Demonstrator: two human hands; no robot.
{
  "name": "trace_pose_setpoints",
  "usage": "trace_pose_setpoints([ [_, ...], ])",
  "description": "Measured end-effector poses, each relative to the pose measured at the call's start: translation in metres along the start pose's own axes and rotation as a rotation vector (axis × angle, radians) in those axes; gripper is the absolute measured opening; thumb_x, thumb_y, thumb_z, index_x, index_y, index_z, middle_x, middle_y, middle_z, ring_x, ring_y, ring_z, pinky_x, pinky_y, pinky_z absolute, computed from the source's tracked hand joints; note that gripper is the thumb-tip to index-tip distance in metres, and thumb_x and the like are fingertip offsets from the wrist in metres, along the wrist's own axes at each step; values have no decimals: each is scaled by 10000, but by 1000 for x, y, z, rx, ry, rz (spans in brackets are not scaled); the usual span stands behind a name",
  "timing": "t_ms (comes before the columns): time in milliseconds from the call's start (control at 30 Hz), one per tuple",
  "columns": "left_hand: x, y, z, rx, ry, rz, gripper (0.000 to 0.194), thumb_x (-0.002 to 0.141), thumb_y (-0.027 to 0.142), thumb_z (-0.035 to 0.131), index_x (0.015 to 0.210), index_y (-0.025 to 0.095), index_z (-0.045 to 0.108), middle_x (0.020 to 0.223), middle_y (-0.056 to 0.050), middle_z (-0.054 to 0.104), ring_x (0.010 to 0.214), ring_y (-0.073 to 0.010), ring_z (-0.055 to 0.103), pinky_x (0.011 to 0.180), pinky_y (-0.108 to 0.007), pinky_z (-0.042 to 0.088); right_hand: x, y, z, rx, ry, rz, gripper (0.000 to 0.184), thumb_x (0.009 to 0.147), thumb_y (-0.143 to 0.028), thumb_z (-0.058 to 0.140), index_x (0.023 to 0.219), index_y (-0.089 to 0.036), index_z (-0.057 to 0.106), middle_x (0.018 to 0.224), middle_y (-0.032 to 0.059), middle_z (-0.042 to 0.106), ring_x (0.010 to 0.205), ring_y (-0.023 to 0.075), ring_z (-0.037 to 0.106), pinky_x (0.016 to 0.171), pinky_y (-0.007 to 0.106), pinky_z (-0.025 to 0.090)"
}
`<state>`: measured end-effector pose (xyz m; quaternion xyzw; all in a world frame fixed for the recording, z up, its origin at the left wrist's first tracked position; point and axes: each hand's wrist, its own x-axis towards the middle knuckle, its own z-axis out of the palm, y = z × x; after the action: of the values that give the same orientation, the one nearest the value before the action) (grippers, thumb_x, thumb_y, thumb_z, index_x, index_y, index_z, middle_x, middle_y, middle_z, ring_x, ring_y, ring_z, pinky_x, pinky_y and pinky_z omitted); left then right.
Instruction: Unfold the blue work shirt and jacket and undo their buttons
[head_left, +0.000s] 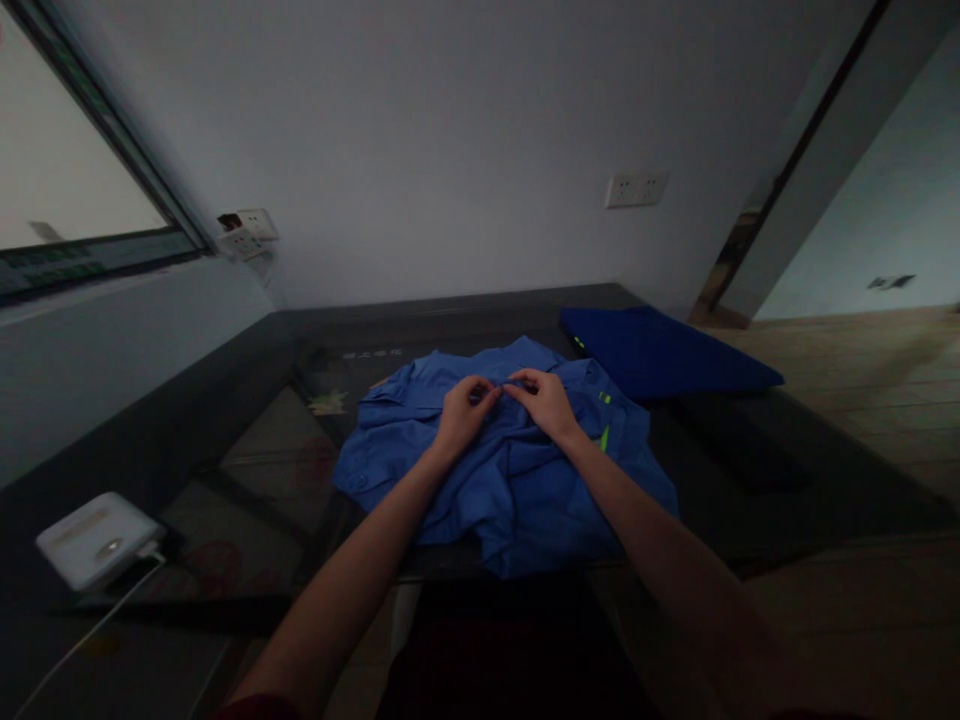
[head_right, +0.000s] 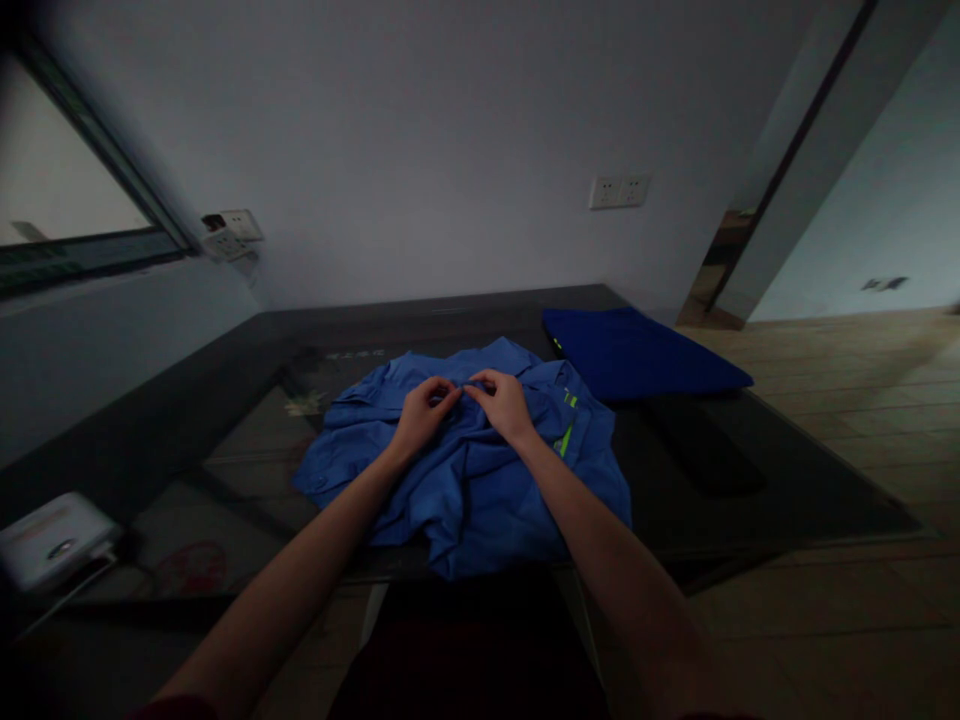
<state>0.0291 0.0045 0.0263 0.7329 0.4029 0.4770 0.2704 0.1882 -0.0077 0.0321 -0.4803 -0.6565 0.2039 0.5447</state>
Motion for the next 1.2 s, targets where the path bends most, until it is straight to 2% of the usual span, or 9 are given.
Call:
trace_pose_setpoints([
  [167,-1,6,1,-34,2,2,154,835,317,540,771,177,556,758,-6,604,685,-127,579,591,-216,462,0,-3,0,39,-33,-2,165,721,-287,644,801,-151,692,736,47,693,682,189,622,660,300,473],
  [300,-1,8,-1,9,-3,39,132,845,290,529,773,181,541,759,-3,595,694,-126,574,611,-217,461,1,-3,0,34,-5,0,148,713,-274,649,784,-150,690,717,40,688,664,186,619,648,295,467],
  [533,-3,6,-2,227,29,194,102,877,240,499,791,186,512,803,-16,548,719,-134,544,667,-237,450,-1,-5,2,-1,27,7,102,731,-265,644,740,-167,675,720,37,698,685,190,639,651,284,469],
  [700,-7,8,-2,432,34,204,87,895,228,466,820,196,497,842,-29,539,722,-153,530,662,-257,432,-7,-13,6,-71,48,-47,110,754,-267,632,723,-166,661,692,28,684,647,172,618,614,262,445],
  [800,-9,8,-2,485,31,200,89,899,231,455,828,198,498,866,-36,542,727,-160,524,659,-264,427,-9,-15,7,-83,33,-58,124,768,-273,616,725,-163,656,681,28,671,627,167,603,594,258,427],
  [867,-9,8,-2,420,26,208,72,892,233,470,841,197,506,870,-36,551,753,-160,529,691,-268,434,-9,-15,7,-62,31,-51,141,779,-284,600,733,-161,653,676,30,666,620,165,598,593,259,425],
  [933,-7,7,-2,265,40,190,60,870,233,512,913,193,521,894,-37,567,788,-154,542,729,-267,445,-7,-13,5,-33,42,-43,150,780,-297,596,742,-161,648,680,32,665,633,168,601,605,262,431],
  [1067,-2,6,1,-123,61,37,312,826,230,567,1130,184,513,924,-36,582,757,-129,561,671,-230,458,-3,-8,2,20,81,-19,165,758,-323,613,764,-160,640,707,42,669,665,182,609,628,275,444],
  [1200,2,3,2,-328,-40,-84,262,778,267,611,1010,145,618,844,-29,616,740,-133,576,657,-223,452,-2,-9,1,46,68,-36,162,762,-323,608,766,-164,636,718,42,673,671,182,607,636,276,446],
])
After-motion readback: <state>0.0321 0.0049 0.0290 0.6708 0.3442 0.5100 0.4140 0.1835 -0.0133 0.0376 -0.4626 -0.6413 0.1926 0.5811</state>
